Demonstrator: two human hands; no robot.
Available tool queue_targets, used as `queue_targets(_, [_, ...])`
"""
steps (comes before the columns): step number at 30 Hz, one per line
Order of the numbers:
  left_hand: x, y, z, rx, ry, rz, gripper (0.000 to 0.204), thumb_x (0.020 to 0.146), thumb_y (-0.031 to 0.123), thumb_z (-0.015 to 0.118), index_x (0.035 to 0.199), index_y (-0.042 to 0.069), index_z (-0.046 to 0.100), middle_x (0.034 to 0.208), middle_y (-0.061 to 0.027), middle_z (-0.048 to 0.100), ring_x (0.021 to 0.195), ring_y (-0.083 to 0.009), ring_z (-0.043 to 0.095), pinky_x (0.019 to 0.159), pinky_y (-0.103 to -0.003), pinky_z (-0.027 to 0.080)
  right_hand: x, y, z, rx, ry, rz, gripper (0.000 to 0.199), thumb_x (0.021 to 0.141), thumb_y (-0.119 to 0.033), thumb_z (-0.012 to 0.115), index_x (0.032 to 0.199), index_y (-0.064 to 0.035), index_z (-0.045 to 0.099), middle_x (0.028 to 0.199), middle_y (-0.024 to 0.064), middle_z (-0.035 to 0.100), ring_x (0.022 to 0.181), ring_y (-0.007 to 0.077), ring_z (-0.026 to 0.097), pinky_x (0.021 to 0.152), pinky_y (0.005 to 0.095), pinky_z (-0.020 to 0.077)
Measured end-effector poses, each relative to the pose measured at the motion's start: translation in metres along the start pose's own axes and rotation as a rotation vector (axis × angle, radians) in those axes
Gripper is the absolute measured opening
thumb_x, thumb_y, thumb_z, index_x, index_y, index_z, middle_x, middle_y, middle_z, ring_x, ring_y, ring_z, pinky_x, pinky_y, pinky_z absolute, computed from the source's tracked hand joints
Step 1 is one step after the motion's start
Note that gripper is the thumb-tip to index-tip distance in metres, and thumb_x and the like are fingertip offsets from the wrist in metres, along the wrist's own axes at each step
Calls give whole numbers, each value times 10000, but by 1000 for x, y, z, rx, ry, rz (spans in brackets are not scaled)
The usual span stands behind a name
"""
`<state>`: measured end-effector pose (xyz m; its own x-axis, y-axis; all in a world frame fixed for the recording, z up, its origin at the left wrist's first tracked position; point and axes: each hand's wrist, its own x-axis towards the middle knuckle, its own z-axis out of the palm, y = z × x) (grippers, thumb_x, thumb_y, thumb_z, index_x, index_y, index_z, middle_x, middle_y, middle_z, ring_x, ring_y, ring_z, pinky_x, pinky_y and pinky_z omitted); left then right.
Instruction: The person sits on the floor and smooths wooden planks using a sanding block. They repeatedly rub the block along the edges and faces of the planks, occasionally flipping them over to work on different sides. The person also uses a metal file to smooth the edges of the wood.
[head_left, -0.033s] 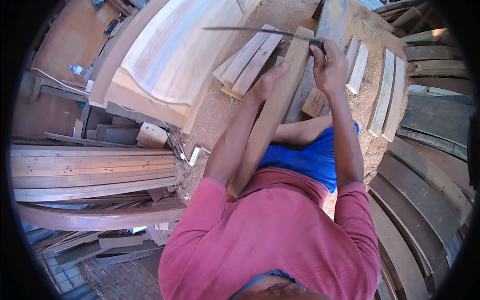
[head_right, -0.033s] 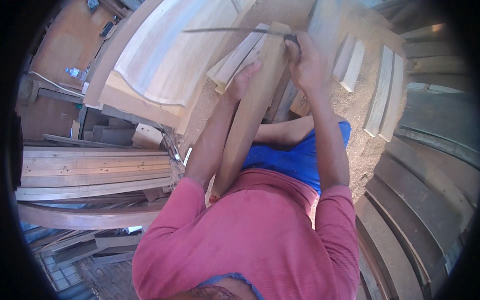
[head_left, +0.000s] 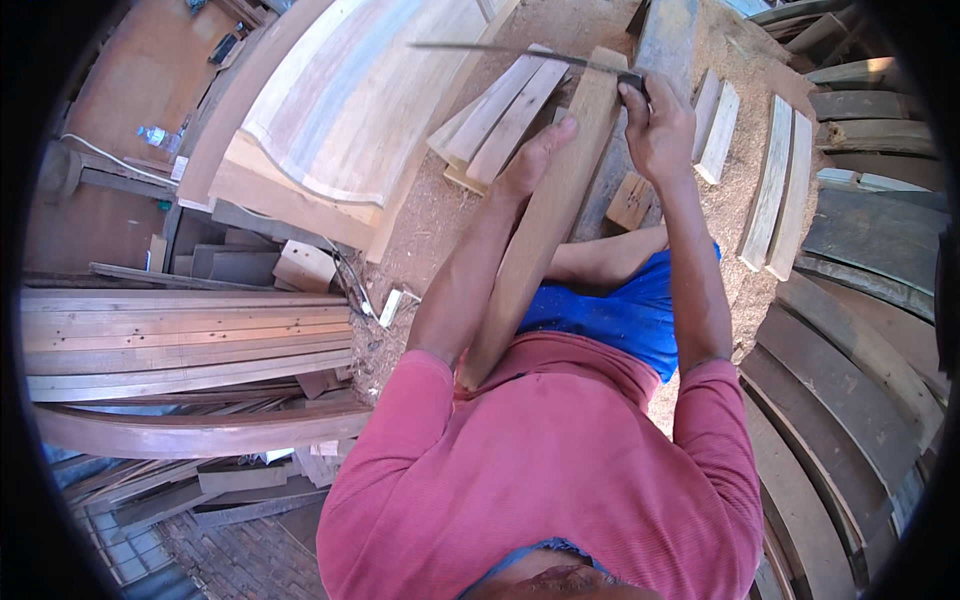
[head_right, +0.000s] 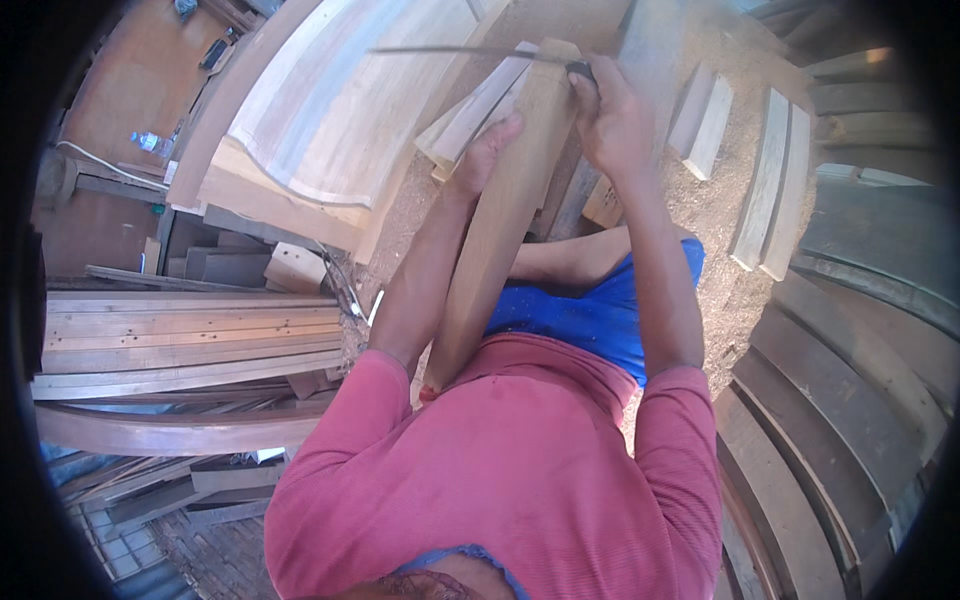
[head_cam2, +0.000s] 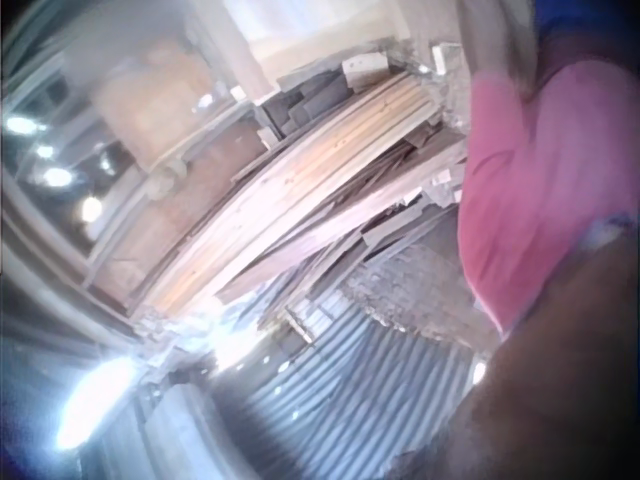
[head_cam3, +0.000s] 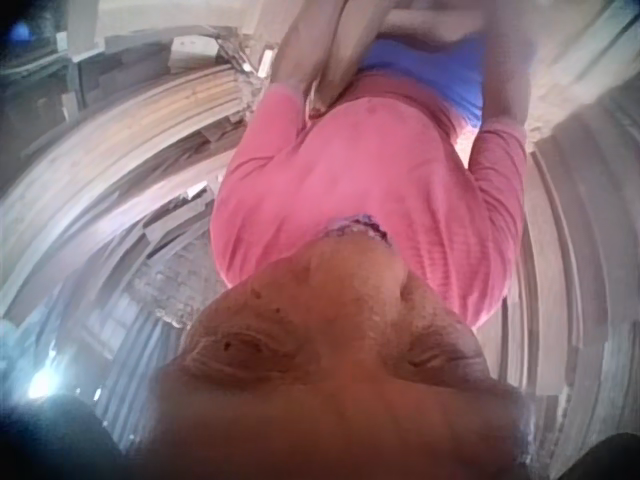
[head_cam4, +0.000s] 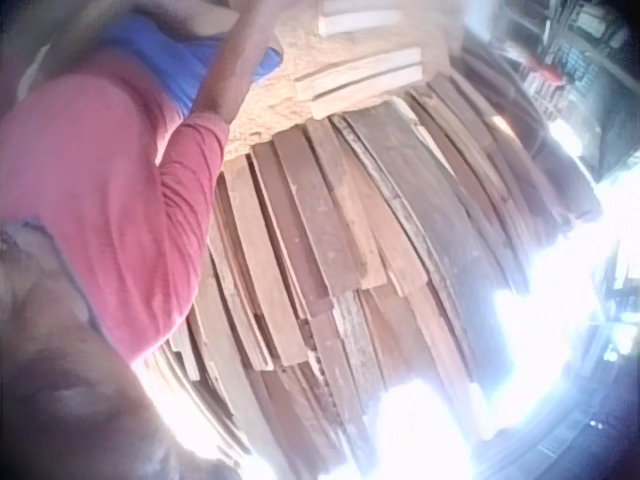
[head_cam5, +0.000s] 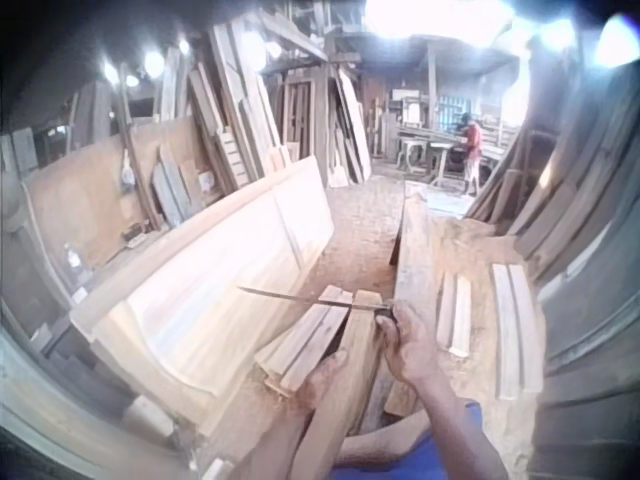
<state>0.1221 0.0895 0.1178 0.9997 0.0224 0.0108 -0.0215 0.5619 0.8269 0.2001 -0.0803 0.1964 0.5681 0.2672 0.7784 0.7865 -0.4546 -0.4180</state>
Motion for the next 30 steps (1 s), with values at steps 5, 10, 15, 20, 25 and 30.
queue_targets(5, [-4,-8,-17,85,44,101,514,1051,323,588,1469,29,535,1297,-149,676,1138,-225,686,950,-369,574,-2,9,17,-82,-103,-90,178,969,-114,684,1130,-40,686,979,174,704,903,399,683,760,457,544])
queue_targets(10, [-10,-6,-35,-70,6,-59,540,1064,358,552,1485,22,515,1309,-162,671,1135,-234,685,957,-389,577,0,13,34,-92,-241,-84,209,953,-168,690,1124,-54,655,1048,156,703,1020,396,662,835,493,536])
queue_targets(15, [-7,5,-36,-65,23,-100,568,1069,389,529,1503,23,498,1333,-170,660,1144,-236,681,972,-393,569,8,12,51,-42,-122,-141,123,969,-148,673,1010,-39,633,952,179,667,928,427,652,756,501,519])
queue_targets(20, [-26,3,-42,-24,-4,-107,609,1043,399,558,1514,20,483,1339,-177,649,1150,-247,677,970,-392,563,5,4,46,28,-223,-31,106,974,-112,662,933,-20,630,874,205,644,869,443,654,711,486,507])
queue_targets(25, [-47,-26,-60,-107,63,-178,602,1028,397,575,1496,25,501,1271,-162,668,1092,-231,682,930,-379,568,-36,-1,61,123,-296,39,76,967,-95,667,963,-21,651,869,211,652,862,439,666,725,477,515])
queue_targets(30, [-41,-33,-72,-32,53,-197,561,1026,418,583,1439,41,542,1180,-116,670,1016,-183,668,866,-349,563,-65,12,86,103,-284,129,131,965,-106,676,1072,-31,677,937,217,700,919,433,688,774,472,538])
